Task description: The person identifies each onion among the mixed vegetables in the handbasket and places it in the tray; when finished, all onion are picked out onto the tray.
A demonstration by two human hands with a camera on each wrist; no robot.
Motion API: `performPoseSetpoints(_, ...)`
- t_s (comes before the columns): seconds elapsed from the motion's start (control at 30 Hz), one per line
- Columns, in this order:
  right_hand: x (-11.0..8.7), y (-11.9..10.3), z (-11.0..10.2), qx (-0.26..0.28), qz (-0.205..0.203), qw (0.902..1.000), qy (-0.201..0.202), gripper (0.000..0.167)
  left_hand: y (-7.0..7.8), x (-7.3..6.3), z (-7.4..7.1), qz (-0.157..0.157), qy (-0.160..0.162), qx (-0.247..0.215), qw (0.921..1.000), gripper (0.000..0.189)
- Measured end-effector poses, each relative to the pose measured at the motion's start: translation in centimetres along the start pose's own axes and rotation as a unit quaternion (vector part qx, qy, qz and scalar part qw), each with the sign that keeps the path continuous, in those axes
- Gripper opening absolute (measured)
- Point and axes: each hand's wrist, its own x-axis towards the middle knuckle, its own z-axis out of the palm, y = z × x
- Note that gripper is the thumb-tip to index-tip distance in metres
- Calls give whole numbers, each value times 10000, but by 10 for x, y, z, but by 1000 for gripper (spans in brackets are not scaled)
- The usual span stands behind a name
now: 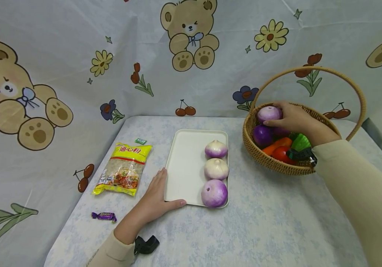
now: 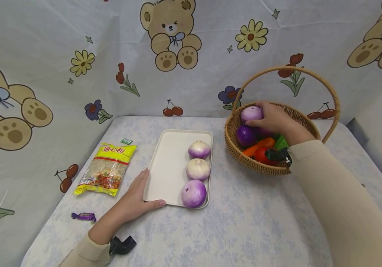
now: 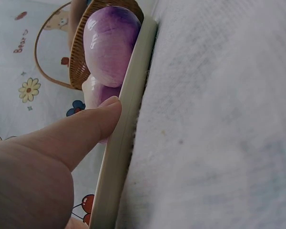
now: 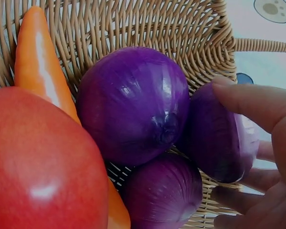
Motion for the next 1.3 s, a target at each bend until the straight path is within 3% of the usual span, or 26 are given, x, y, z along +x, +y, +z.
performPoseSetpoints(0.27, 3, 1, 0, -217, -129, 9995, 169, 87, -1, 1, 0, -20, -3, 25, 10000, 136)
performPoseSetpoints(0.77, -7, -7, -6, -63, -104, 9994, 316, 91, -1, 1, 1, 9, 2, 37, 10000, 136)
performPoseSetpoints(1.07, -24, -20, -7, -1, -264, 9989, 381, 97, 1, 0, 1, -1, 35, 36, 10000, 136)
performPoseSetpoints(1.3, -43, -45, -4, 259, -711, 9956, 553, 91, 0, 1, 1, -14, 2, 43, 10000, 136)
